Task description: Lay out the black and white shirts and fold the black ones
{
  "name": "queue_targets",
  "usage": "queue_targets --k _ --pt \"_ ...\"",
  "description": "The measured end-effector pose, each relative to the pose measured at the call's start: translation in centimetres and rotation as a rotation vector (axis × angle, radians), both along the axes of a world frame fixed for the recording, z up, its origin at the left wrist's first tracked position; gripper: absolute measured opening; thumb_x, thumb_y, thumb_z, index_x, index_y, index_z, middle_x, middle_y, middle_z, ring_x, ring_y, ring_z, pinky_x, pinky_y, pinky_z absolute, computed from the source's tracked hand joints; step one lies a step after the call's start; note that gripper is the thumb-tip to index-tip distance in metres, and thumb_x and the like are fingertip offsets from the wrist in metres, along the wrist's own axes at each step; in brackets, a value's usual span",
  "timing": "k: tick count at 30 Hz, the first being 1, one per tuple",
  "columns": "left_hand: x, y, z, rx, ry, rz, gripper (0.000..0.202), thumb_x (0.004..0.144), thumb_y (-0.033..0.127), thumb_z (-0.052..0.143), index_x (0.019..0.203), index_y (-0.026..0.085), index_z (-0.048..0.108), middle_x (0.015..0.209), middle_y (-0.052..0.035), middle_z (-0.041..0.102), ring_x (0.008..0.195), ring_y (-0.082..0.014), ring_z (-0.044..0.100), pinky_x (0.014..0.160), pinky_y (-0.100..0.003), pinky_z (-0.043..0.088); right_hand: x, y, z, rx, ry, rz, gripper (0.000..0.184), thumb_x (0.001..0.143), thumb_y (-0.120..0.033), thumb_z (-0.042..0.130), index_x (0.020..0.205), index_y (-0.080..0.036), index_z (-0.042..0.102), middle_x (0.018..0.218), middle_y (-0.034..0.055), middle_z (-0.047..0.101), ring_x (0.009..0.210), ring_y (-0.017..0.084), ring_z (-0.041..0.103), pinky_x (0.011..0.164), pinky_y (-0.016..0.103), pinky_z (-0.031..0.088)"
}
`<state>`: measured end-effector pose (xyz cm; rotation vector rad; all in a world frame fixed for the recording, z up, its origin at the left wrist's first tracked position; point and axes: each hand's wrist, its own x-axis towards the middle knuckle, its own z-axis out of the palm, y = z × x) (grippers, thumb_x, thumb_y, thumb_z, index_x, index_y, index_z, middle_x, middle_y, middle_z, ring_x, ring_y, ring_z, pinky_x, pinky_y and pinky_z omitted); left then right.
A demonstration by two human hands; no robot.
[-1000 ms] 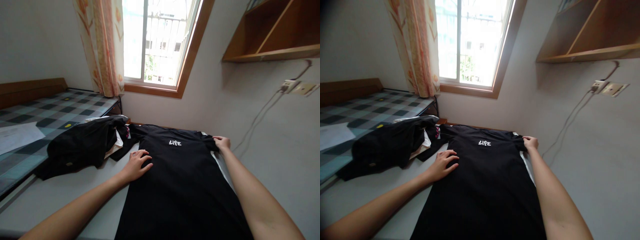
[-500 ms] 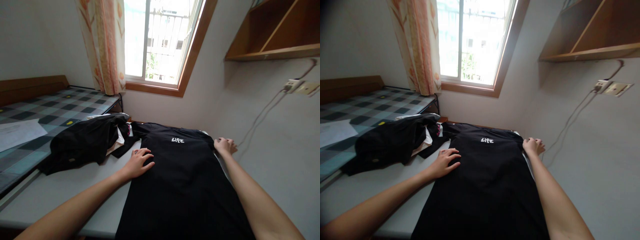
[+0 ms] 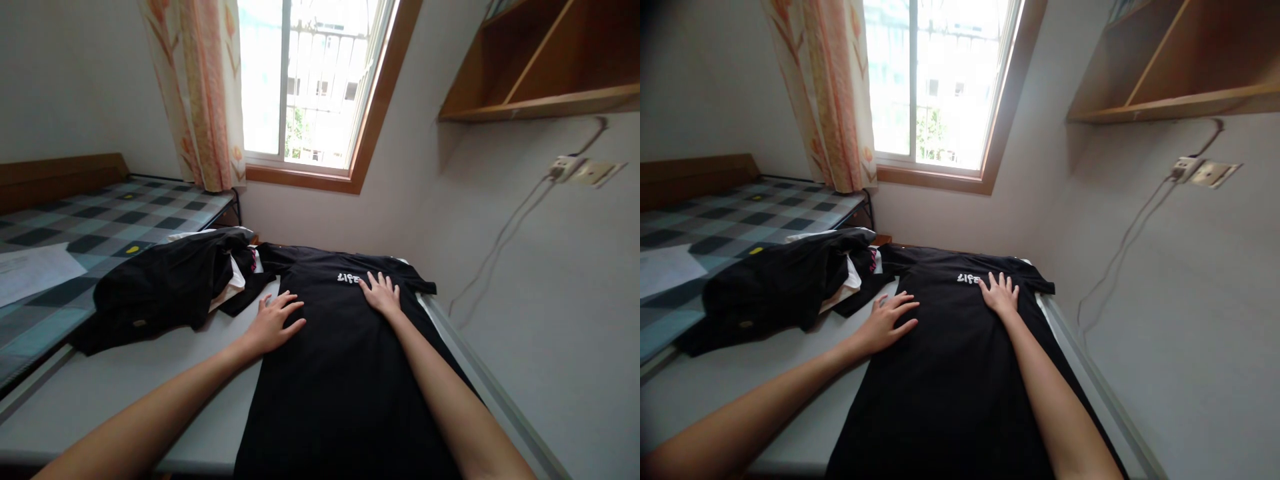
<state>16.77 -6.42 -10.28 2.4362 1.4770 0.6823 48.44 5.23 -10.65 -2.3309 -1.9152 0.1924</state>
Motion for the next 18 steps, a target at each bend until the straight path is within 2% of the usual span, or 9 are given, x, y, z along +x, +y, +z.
queue_targets --k 3,6,11,13,15,18 --pt "0.0 0.1 0.0 -0.010 0.009 0.008 0.045 0.094 0.052 0.045 0.131 0.028 0.056 0.144 -0.0090 0.049 0.138 -0.0288 0.036 0.112 -0.058 0.017 0.4 1.0 0.2 0.011 -0.009 0.020 0.072 0.092 -0.067 0.021 0.151 -0.026 0.030 0.160 0.0095 0.020 0.146 0.032 0.014 0.115 0.054 0.012" --pt "-0.1 0.0 -0.1 0.004 0.052 -0.035 0.050 0.090 0.053 0.051 0.133 0.028 0.055 0.148 -0.0093 0.043 0.140 -0.0298 0.033 0.114 -0.058 0.016 0.4 1.1 0.1 0.058 -0.010 0.026 0.069 0.093 -0.064 0.025 0.149 -0.024 0.035 0.158 0.0110 0.026 0.144 0.033 0.019 0.114 0.054 0.016" --pt "0.0 -0.1 -0.2 0.010 0.085 -0.040 0.053 0.089 0.051 0.054 0.137 0.030 0.052 0.151 -0.0087 0.039 0.141 -0.0303 0.031 0.114 -0.057 0.017 -0.4 -0.1 0.5 0.281 -0.119 0.163 0.050 0.097 -0.041 0.031 0.133 -0.015 0.056 0.147 0.0128 0.045 0.135 0.026 0.040 0.111 0.041 0.029" --pt "0.0 -0.1 -0.2 0.011 0.090 -0.037 0.053 0.089 0.051 0.053 0.137 0.030 0.051 0.151 -0.0085 0.039 0.142 -0.0302 0.031 0.115 -0.058 0.017 -1.0 -0.4 1.0 0.249 -0.155 0.193 0.045 0.097 -0.035 0.032 0.127 -0.017 0.061 0.142 0.0122 0.051 0.127 0.025 0.048 0.107 0.038 0.034" --pt "0.0 0.0 -0.3 0.011 0.097 -0.040 0.053 0.090 0.051 0.052 0.138 0.029 0.051 0.152 -0.0087 0.038 0.142 -0.0302 0.030 0.114 -0.058 0.017 -1.8 -0.8 1.5 0.141 -0.159 0.156 0.046 0.097 -0.037 0.033 0.129 -0.017 0.060 0.140 0.0136 0.053 0.125 0.027 0.050 0.104 0.040 0.037" --pt "-0.1 0.1 -0.4 0.016 0.101 -0.044 0.053 0.090 0.050 0.052 0.138 0.028 0.050 0.151 -0.0095 0.039 0.142 -0.0301 0.031 0.114 -0.059 0.018 -3.0 -1.4 1.6 0.034 -0.099 0.084 0.060 0.096 -0.053 0.032 0.142 -0.017 0.046 0.149 0.0155 0.041 0.136 0.033 0.038 0.108 0.048 0.030"
